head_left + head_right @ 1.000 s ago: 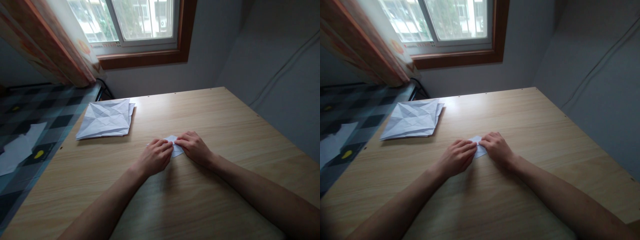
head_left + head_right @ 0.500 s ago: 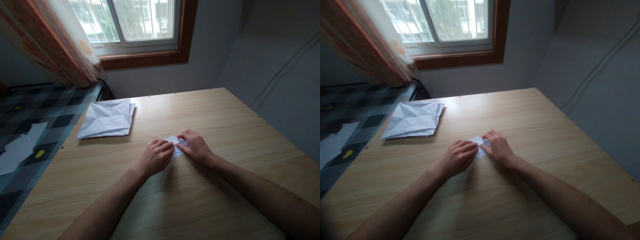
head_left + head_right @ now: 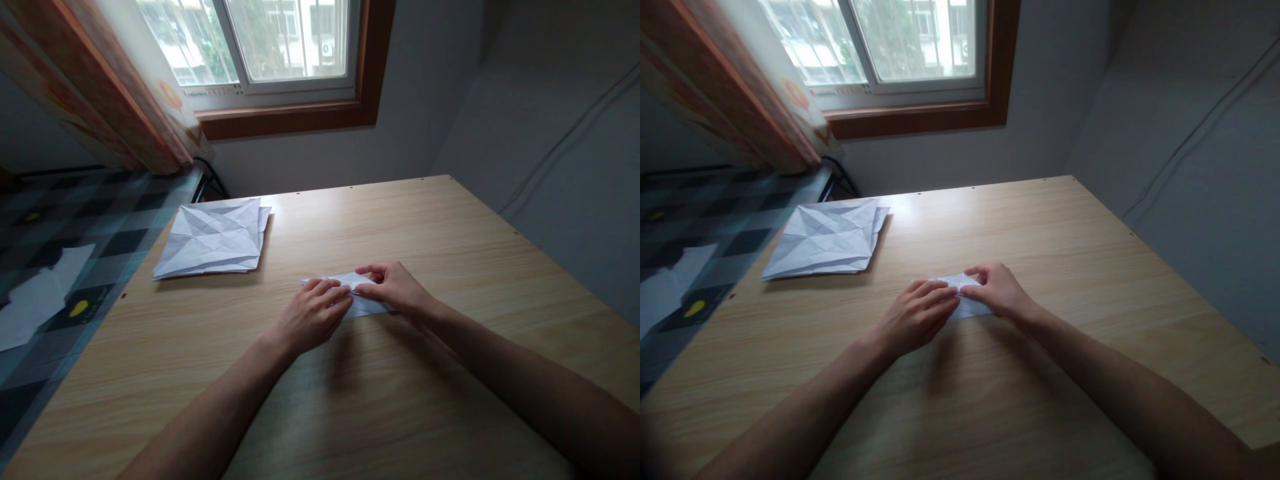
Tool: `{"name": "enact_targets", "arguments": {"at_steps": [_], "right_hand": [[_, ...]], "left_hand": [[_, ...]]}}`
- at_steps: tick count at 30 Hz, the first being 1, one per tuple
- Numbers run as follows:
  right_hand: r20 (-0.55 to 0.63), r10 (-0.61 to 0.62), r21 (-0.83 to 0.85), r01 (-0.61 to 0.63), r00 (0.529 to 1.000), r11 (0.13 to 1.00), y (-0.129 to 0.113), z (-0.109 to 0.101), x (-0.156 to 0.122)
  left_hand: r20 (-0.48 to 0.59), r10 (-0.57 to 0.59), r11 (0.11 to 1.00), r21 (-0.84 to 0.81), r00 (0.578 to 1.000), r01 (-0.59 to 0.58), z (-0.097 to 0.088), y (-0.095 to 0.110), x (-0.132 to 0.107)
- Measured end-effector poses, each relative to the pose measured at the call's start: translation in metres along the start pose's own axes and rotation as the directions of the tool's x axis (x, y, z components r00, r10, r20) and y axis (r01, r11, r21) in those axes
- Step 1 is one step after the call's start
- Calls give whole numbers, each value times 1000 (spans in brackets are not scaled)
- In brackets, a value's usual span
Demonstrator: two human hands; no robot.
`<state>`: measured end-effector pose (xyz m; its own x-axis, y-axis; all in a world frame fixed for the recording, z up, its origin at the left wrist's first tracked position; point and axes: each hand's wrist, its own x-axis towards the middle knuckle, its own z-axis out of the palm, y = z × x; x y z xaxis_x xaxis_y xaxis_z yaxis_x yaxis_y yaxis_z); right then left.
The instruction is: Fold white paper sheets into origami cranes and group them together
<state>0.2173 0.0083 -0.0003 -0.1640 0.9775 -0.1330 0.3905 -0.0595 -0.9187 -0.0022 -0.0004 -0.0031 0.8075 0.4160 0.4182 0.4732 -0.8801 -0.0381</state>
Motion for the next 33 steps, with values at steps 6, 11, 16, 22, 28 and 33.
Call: {"name": "enact_targets", "arguments": {"at_steps": [6, 11, 16, 22, 28, 33], "right_hand": [[-22, -39, 140, 42, 999, 989, -3, 2, -2], [-129, -160, 91, 172, 979, 981, -2, 6, -3], [-229, -366, -70, 359, 902, 931, -3, 6, -6], [-2, -728, -443, 652, 686, 615, 6, 6, -9], [285, -803, -602, 750, 523, 275, 10, 4, -10], [338, -788, -623, 749, 516, 223, 13, 3, -10]], "left_hand": [[-58, 23, 1000, 10, 998, -22, 0, 1, -1], [-96, -11, 999, 52, 995, 16, 0, 3, -1], [-143, 5, 992, 129, 990, 14, -2, 3, -1], [-268, -25, 987, 149, 963, 67, -6, 6, -4], [-254, -46, 991, 108, 966, 76, -6, 4, -5], [-79, -62, 998, 3, 995, 62, -2, -1, -2]]}}
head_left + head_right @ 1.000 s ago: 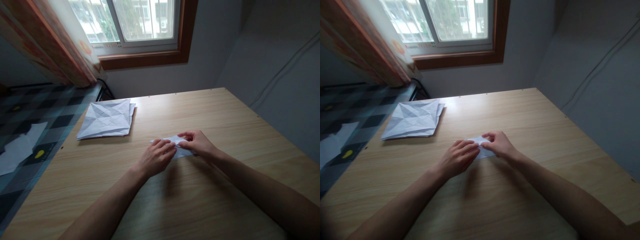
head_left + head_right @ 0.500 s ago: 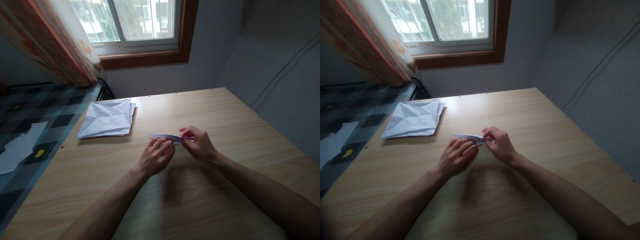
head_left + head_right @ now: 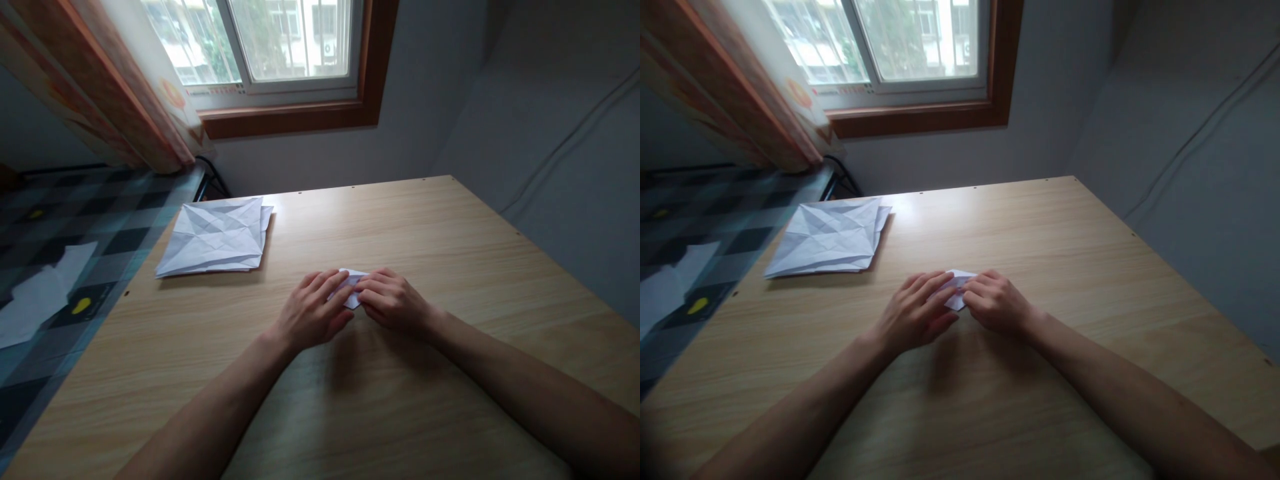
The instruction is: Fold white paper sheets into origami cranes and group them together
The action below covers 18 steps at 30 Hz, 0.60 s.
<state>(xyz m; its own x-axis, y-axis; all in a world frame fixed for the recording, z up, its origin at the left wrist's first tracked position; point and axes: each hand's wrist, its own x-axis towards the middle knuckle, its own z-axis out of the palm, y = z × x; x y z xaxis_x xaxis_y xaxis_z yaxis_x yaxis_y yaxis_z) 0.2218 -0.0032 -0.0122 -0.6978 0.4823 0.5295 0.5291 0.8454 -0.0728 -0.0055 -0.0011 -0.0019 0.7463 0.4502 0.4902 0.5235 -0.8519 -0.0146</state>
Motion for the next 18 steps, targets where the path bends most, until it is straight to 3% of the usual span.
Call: {"name": "enact_targets", "arguments": {"at_steps": [5, 9, 18], "right_hand": [[-88, -41, -38, 37, 995, 999, 1, 1, -2], [-123, 6, -71, -15, 992, 997, -1, -2, -1], [41, 143, 121, -147, 989, 982, 4, 1, -4]], "left_hand": [[119, -39, 996, -70, 992, 47, 0, -1, 3], [87, -67, 996, -59, 994, 73, 0, -1, 2], [114, -113, 981, -142, 987, 129, 2, -3, 2]]}}
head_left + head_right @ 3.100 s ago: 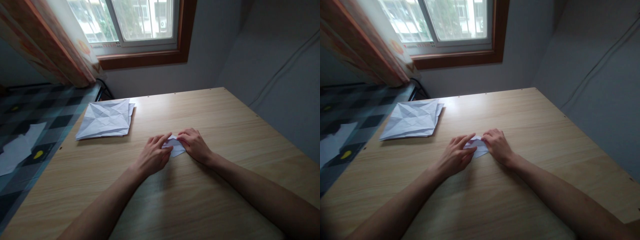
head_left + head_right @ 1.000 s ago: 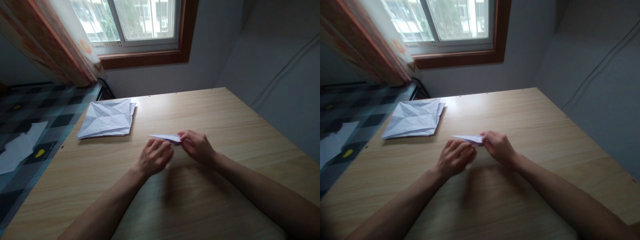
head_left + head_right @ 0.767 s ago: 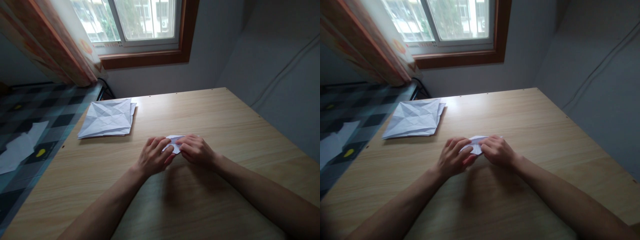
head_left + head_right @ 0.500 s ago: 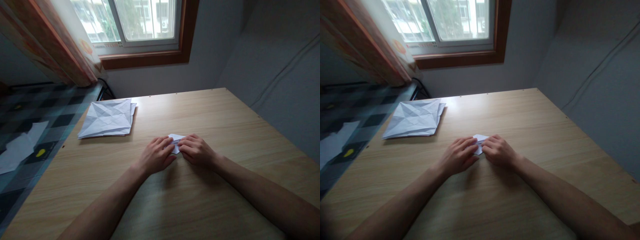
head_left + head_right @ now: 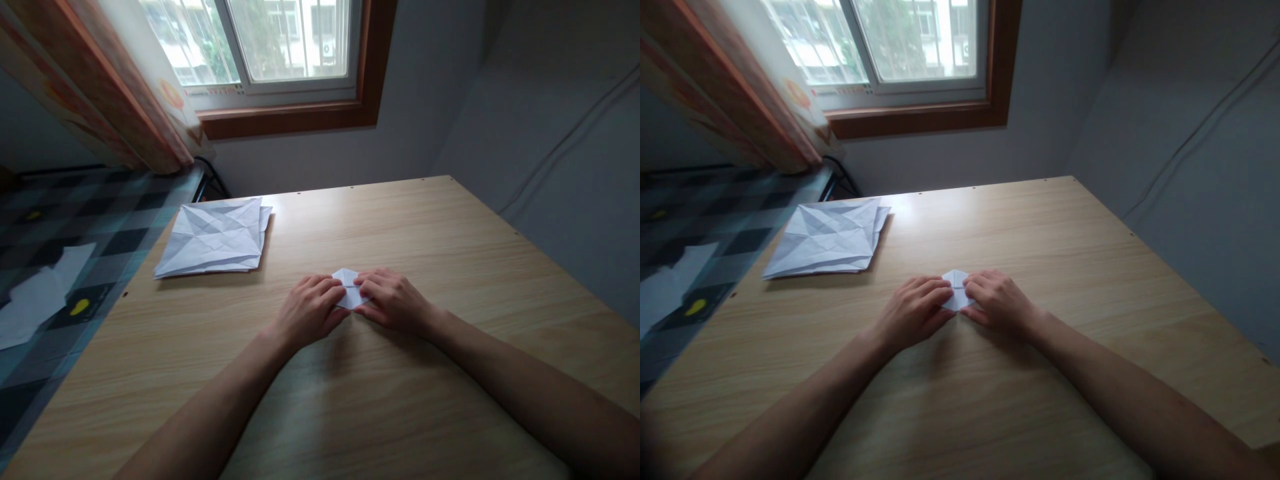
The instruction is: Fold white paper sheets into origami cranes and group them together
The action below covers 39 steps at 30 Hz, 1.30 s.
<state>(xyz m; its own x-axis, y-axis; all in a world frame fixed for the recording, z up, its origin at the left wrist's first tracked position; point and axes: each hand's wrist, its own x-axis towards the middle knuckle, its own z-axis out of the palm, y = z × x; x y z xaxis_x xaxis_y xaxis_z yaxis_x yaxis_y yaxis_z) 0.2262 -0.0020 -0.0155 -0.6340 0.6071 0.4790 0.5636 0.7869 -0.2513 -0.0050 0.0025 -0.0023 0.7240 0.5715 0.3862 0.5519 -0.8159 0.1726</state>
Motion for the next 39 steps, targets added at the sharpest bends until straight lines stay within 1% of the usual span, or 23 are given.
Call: {"name": "enact_targets", "arguments": {"at_steps": [3, 6, 9, 11, 14, 18, 20, 24, 29, 32, 35, 39], "right_hand": [[10, -4, 9, 4, 1000, 1000, 0, 0, 0], [13, -26, -25, 26, 1000, 999, -1, 0, 1], [0, -12, -46, 12, 1000, 999, -2, 1, 1], [-19, 30, -37, -30, 999, 999, -2, 2, 1], [-30, 134, -1, -134, 991, 991, -4, 4, 3], [-2, 230, -12, -230, 973, 973, -7, 5, 6], [14, 257, -36, -257, 966, 966, -7, 7, 8], [25, 282, -28, -281, 959, 959, -7, 10, 9], [24, 214, -42, -213, 977, 976, -7, 10, 10], [33, 204, -49, -202, 978, 978, -8, 8, 12], [15, 241, -18, -241, 970, 970, -7, 8, 15], [-12, 350, 49, -349, 937, 936, -2, 12, 15]], "left_hand": [[-18, -19, 1000, -19, 1000, 19, 2, -1, 0], [-50, 0, 1000, 3, 999, 0, 3, -2, -1], [-72, 17, 1000, -4, 997, -18, 3, -3, -1], [-81, -4, 1000, -14, 997, 3, 3, -4, -1], [-73, -82, 996, -42, 994, 79, 4, -4, -1], [-39, -199, 976, -102, 979, 194, 3, -4, 0], [-34, -218, 971, -113, 975, 213, 3, -4, 1], [-26, -151, 986, -75, 988, 148, 4, -4, 0], [5, -95, 994, 49, 995, 94, 3, -1, 0], [6, -57, 995, 80, 998, 56, 1, 2, 2], [31, -17, 998, 64, 999, 15, 1, 3, 3], [68, 0, 998, 66, 998, -4, 0, 3, 3]]}}
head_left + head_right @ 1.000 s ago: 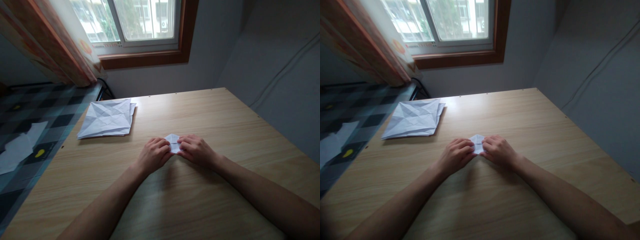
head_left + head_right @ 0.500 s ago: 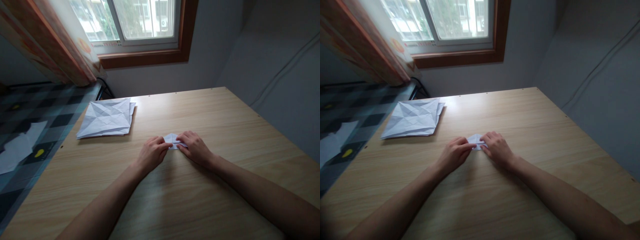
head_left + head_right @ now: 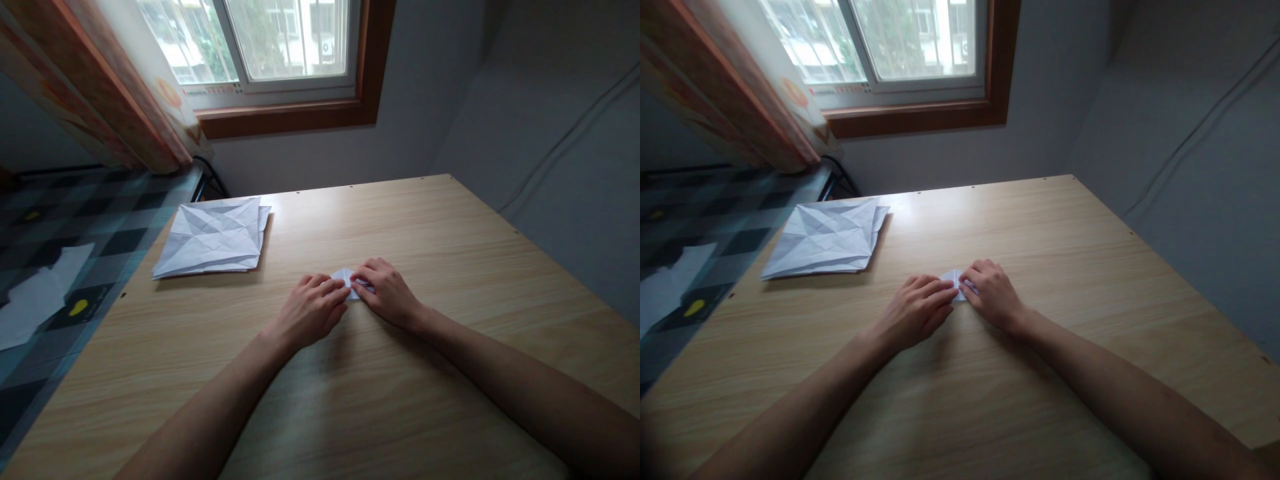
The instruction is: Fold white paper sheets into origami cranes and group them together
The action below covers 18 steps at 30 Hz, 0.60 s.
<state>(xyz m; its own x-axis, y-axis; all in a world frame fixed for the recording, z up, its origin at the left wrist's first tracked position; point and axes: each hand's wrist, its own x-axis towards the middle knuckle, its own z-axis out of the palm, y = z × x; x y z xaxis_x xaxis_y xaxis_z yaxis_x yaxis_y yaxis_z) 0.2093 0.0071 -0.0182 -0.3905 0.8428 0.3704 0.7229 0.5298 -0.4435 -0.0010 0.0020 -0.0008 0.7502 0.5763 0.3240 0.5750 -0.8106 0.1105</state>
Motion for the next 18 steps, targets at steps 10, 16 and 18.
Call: {"name": "enact_targets", "arguments": {"at_steps": [10, 16, 18], "right_hand": [[15, 68, 93, -69, 998, 993, -3, 1, 0], [-6, 148, 271, -141, 989, 952, -1, 3, 3], [-20, 181, 319, -166, 983, 933, 0, 3, 5]], "left_hand": [[-3, 15, 1000, 19, 1000, -15, 2, -1, -1], [8, 14, 1000, 21, 1000, -14, 2, -1, -2], [13, 16, 1000, 26, 1000, -17, 1, -1, -1]]}}
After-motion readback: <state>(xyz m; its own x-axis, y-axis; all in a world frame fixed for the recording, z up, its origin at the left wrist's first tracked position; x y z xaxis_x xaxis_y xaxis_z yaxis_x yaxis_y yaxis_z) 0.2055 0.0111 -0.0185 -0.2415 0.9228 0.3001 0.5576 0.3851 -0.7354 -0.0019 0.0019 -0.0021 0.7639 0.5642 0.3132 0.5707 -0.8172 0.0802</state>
